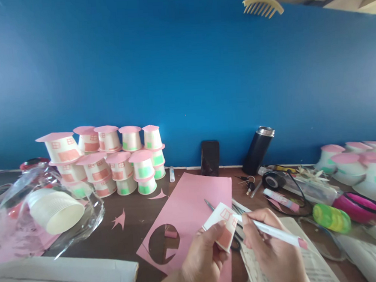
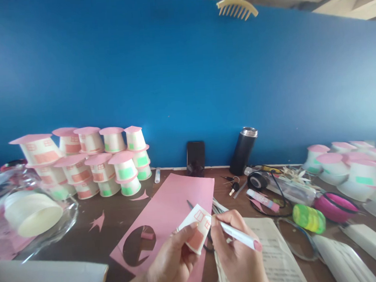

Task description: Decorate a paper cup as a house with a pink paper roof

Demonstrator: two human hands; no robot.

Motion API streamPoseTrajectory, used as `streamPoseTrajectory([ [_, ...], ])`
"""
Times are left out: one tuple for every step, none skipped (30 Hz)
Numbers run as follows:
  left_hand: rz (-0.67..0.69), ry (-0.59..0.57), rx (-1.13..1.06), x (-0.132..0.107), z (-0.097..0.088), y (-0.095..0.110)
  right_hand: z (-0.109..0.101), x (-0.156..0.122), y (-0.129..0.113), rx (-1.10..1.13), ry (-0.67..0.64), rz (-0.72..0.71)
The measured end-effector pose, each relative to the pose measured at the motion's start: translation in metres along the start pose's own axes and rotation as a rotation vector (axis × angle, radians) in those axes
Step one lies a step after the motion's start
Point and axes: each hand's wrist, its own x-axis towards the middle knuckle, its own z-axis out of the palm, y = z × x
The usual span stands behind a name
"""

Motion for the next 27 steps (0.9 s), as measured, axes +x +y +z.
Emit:
streamPoseTrajectory([
  [-0.001,0.0,0.0,0.0,-0.0001,-0.0001,-0.0001,-0.0001,0.0007,-0.004,0.0,-0.003],
  [0.001,0.001,0.002,-0.0001,0.0,-0.0001,-0.0002,-0.0002,0.0012,-0.005,-0.002,-0.005],
  [0.002,0.002,0.003,-0.0001,0.0001,-0.0001,-0.0005,-0.0002,0.0015,-0.006,-0.005,-0.006],
  [0.003,0.001,0.006,-0.0002,0.0004,-0.0001,-0.0008,-0.0001,0.0014,-0.007,-0.006,-0.005],
  [0.003,0.002,0.006,-0.0003,0.0008,0.0,-0.0011,0.0,0.0011,-0.009,-0.006,-0.006],
  [0.002,0.004,0.005,-0.0004,0.0012,0.0002,-0.0014,0.0001,0.0006,-0.014,-0.004,-0.007],
  [0.002,0.006,0.003,-0.0006,0.0016,0.0004,-0.0016,0.0001,0.0,-0.02,-0.003,-0.01],
  [-0.001,0.007,0.003,-0.0008,0.0019,0.0006,-0.0017,0.0002,-0.0005,-0.027,-0.003,-0.015],
  [-0.002,0.009,0.003,-0.0009,0.0021,0.0008,-0.0018,0.0001,-0.0009,-0.032,-0.005,-0.019],
  [-0.002,0.012,0.003,-0.0009,0.0022,0.0009,-0.0018,0.0,-0.0011,-0.032,-0.008,-0.021],
  [-0.004,0.013,0.004,-0.0008,0.0021,0.0008,-0.0017,-0.0001,-0.0012,-0.028,-0.009,-0.024],
  [-0.003,0.016,0.004,-0.0005,0.002,0.0007,-0.0017,-0.0002,-0.0011,-0.023,-0.007,-0.024],
  [-0.002,0.02,0.0,-0.0001,0.0017,0.0004,-0.0017,-0.0002,-0.0011,-0.02,-0.005,-0.027],
  [-0.002,0.024,-0.005,0.0004,0.0015,0.0001,-0.0017,-0.0002,-0.001,-0.019,-0.004,-0.03],
  [-0.001,0.028,-0.011,0.0009,0.0013,-0.0002,-0.0017,-0.0002,-0.001,-0.02,-0.005,-0.032],
  [0.0,0.025,-0.017,0.0013,0.0013,-0.0003,-0.0018,-0.0002,-0.0011,-0.021,-0.007,-0.034],
  [0.001,0.022,-0.023,0.0015,0.0014,-0.0003,-0.0019,-0.0002,-0.0011,-0.021,-0.009,-0.036],
  [0.001,0.019,-0.026,0.0015,0.0017,-0.0001,-0.002,-0.0003,-0.0012,-0.02,-0.011,-0.036],
  [-0.002,0.019,-0.026,0.0013,0.0022,0.0003,-0.002,-0.0003,-0.0013,-0.018,-0.01,-0.036],
  [-0.005,0.024,-0.024,0.0009,0.0028,0.0009,-0.002,-0.0004,-0.0013,-0.017,-0.01,-0.034],
  [-0.009,0.032,-0.02,0.0005,0.0034,0.0014,-0.002,-0.0005,-0.0013,-0.018,-0.01,-0.034],
  [-0.013,0.037,-0.016,0.0,0.004,0.0019,-0.0019,-0.0006,-0.0012,-0.02,-0.009,-0.034],
  [-0.015,0.04,-0.011,-0.0004,0.0044,0.0022,-0.0018,-0.0006,-0.001,-0.023,-0.01,-0.035],
  [-0.015,0.038,-0.009,-0.0006,0.0046,0.0023,-0.0016,-0.0007,-0.0007,-0.026,-0.008,-0.037],
  [-0.014,0.036,-0.008,-0.0008,0.0046,0.0022,-0.0014,-0.0007,-0.0004,-0.027,-0.007,-0.039],
  [-0.012,0.036,-0.009,-0.0007,0.0044,0.002,-0.0011,-0.0008,0.0,-0.027,-0.006,-0.037],
  [-0.011,0.038,-0.01,-0.0006,0.0041,0.0016,-0.0008,-0.0009,0.0004,-0.026,-0.005,-0.031],
])
